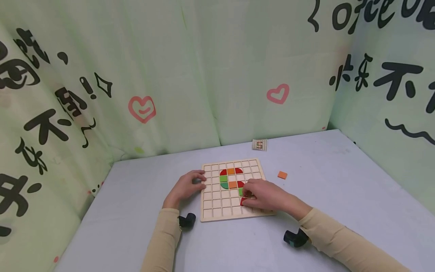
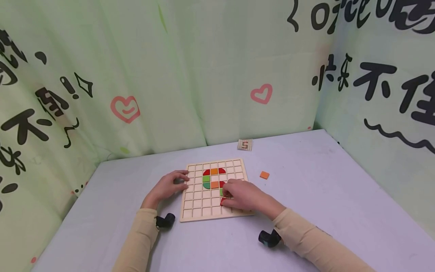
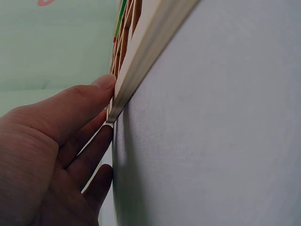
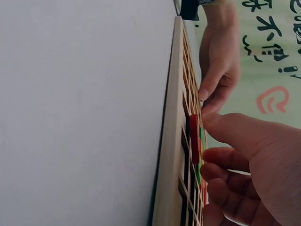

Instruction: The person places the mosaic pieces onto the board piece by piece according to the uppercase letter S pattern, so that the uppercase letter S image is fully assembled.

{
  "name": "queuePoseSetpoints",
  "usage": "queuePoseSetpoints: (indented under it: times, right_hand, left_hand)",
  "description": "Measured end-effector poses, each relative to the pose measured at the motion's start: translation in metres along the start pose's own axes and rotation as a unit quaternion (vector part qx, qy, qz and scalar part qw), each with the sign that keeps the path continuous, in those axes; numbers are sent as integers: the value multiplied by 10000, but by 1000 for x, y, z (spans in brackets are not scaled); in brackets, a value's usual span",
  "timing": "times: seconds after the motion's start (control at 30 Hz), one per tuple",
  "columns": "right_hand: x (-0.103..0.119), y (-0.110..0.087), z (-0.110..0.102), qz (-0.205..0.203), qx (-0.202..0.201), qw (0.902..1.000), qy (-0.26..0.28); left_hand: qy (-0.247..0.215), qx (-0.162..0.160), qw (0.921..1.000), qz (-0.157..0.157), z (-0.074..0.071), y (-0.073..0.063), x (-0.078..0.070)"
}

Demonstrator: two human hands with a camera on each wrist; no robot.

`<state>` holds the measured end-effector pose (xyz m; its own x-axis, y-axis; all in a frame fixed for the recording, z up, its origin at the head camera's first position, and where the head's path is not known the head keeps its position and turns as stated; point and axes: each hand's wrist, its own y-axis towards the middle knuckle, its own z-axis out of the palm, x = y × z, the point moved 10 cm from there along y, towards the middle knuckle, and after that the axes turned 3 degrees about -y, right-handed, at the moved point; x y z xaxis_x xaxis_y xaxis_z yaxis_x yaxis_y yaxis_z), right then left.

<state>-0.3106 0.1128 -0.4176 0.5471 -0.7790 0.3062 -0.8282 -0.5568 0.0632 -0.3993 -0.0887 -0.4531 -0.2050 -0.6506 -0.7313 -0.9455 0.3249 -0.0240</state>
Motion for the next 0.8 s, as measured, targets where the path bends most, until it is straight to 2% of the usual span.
queuePoseSetpoints:
  times: [0.17, 0.37, 0.53, 0.8]
  right_hand:
    - [1, 2, 6, 179, 5, 9998, -45]
    - [8, 3, 8, 45, 40, 9996, -290]
    - [10, 2, 4, -32, 75, 9996, -288]
    - [7, 1, 0, 48, 84, 9994, -340]
  left_hand:
    - [-20, 10, 10000, -33, 0, 0, 1]
    - [22, 15, 10000, -30, 0, 0, 0]
    - [72, -2, 10000, 3, 1, -1, 0]
    - [-23, -40, 10000, -47, 0, -1, 0]
